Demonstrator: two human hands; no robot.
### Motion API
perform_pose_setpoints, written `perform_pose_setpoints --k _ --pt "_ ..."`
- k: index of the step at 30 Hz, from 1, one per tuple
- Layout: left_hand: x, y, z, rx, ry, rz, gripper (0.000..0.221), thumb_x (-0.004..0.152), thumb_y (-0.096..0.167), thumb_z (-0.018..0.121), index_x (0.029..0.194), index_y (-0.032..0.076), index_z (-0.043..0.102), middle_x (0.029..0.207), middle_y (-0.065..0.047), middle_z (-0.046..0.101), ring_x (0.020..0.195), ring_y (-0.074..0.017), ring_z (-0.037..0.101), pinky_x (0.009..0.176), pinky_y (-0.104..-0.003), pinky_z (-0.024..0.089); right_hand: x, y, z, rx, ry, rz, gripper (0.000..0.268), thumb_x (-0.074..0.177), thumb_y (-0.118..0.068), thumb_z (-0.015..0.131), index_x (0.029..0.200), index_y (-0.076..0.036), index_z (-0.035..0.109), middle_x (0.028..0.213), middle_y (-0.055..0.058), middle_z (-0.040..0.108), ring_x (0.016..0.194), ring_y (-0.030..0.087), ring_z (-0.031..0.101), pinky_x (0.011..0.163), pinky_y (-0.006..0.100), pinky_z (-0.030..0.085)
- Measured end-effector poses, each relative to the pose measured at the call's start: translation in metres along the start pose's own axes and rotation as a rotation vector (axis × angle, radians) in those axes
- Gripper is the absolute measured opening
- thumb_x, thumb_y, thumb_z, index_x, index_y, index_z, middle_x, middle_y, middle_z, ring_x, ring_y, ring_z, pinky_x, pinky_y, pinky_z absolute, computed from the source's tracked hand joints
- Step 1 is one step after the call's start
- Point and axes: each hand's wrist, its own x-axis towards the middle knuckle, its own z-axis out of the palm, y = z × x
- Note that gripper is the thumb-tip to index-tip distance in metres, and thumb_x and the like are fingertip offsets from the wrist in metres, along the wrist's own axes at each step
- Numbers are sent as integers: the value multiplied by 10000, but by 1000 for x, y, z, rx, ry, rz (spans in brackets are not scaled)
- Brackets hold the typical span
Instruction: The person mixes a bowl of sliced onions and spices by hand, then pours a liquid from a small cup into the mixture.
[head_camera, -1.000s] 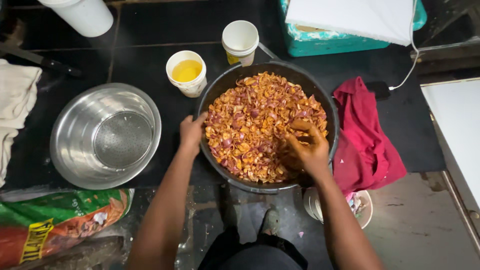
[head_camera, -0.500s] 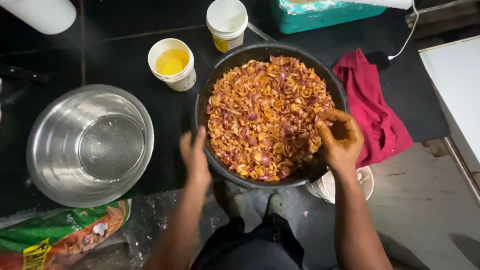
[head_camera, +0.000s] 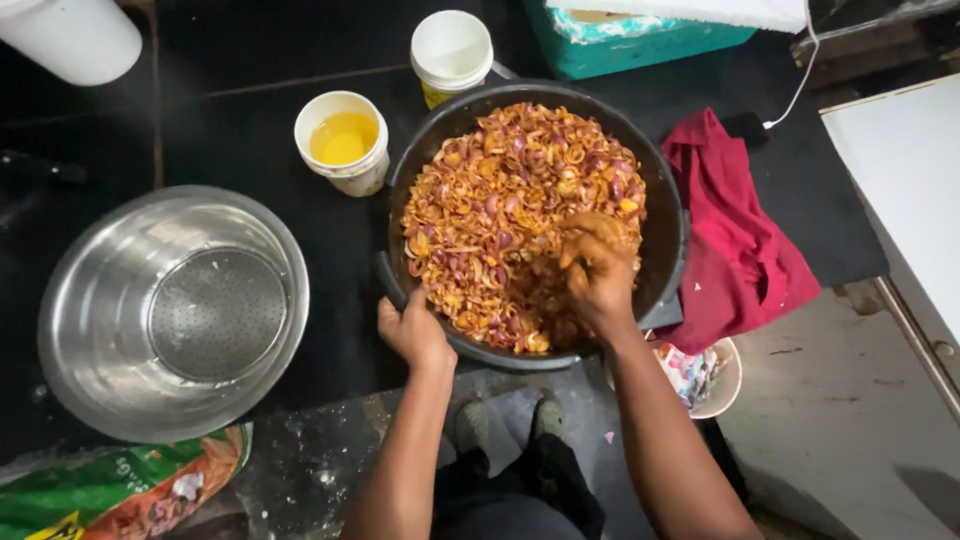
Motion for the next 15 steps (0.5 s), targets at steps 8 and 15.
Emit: perform_pose_setpoints --k 8,15 --pt "6 9 18 38 -44 -6 130 903 -24 695 1011 -14 622 1009 -100 723 856 -181 663 809 -346 541 -19 13 -9 -277 -56 -160 331 914 -302 612 1075 -13 598 1357 163 627 1339 436 546 1132 562 431" --pt "10 11 15 119 -89 -3 145 917 7 696 1030 -20 610 1024 -97 732 868 -172 669 810 -339 540 -140 24 -8 -512 -132 -164 1185 809 -807 561 1566 72 318 1611 282 277 1451 527 229 1174 693 221"
